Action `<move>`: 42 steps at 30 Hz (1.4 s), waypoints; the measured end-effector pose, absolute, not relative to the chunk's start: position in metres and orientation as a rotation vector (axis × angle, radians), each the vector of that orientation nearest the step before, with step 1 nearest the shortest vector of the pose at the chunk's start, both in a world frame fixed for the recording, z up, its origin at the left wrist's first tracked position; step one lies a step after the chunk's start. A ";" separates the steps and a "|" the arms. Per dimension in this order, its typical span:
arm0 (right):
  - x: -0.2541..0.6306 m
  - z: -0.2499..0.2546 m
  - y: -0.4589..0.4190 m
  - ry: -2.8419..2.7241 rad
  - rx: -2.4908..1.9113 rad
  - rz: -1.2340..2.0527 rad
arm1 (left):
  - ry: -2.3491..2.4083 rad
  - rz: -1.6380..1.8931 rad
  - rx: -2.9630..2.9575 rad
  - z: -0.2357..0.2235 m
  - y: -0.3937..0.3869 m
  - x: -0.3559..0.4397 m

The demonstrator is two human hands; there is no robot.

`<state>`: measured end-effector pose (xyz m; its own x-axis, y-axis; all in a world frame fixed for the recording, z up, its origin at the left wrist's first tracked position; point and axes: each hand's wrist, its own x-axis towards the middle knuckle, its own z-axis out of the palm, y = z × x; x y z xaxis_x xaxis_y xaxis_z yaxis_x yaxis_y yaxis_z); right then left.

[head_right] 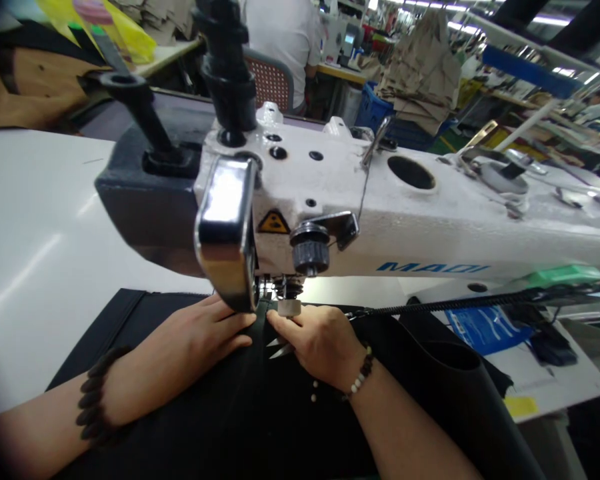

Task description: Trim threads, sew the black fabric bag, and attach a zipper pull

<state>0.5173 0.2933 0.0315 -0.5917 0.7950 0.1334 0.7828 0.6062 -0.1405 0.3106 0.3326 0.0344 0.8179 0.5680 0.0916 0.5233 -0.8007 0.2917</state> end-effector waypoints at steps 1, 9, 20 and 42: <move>0.517 0.031 0.293 -2.652 -1.318 0.097 | 0.843 0.256 2.753 0.034 0.333 0.311; 0.514 0.035 0.294 -2.666 -1.370 0.095 | 0.852 0.268 2.776 0.034 0.333 0.313; 0.524 0.030 0.299 -2.358 -1.714 0.042 | 0.858 0.458 2.776 0.033 0.330 0.308; 0.511 0.037 0.307 -2.259 -1.597 -0.412 | 1.065 0.538 2.538 0.028 0.340 0.306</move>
<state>0.5108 0.3070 0.0374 -0.3083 0.8456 0.4357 0.9450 0.3250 0.0379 0.3057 0.3397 0.0280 0.6481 0.7315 0.2118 0.6045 -0.6633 0.4411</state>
